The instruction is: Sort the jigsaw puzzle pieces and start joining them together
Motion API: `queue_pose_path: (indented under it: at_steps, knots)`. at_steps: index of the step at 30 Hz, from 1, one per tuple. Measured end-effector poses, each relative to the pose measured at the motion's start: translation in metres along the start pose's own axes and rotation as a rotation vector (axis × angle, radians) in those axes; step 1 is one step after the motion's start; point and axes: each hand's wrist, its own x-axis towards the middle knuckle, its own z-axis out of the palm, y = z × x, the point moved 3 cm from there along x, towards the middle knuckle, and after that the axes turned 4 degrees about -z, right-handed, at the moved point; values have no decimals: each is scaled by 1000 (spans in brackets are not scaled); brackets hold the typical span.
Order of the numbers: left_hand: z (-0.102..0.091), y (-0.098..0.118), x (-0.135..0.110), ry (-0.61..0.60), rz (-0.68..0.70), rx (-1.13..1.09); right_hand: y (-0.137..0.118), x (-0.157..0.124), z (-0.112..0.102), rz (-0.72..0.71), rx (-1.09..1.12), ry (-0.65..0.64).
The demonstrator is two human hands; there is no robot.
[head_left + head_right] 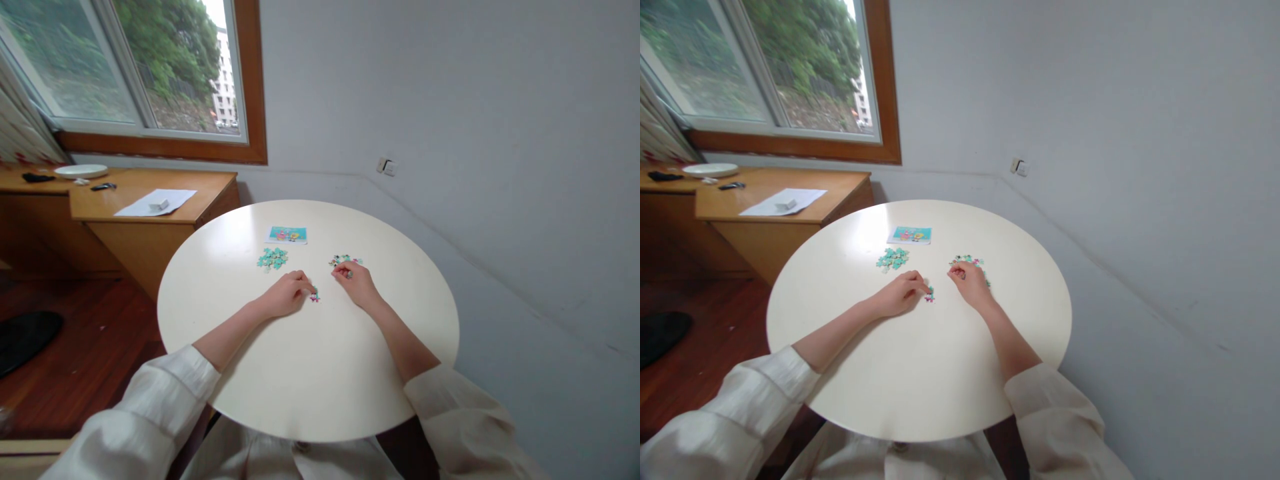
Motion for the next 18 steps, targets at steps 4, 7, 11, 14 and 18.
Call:
queue_pose_path:
  at_steps: [4, 7, 11, 14, 18]
  knots:
    - [1, -3, -1, 5, -34, 26, 9, 2, -13, 39, -43, 85]
    - [3, -4, -3, -12, -52, 73, 19, 2, -21, 101, -107, 107]
    - [4, -5, -4, -31, -72, 105, 31, 1, -24, 201, -204, 74]
    - [4, -4, -4, -37, -73, 107, 35, 0, -23, 223, -253, 35]
    - [5, -5, -4, -21, -85, 96, 36, -1, -21, 194, -306, -18]
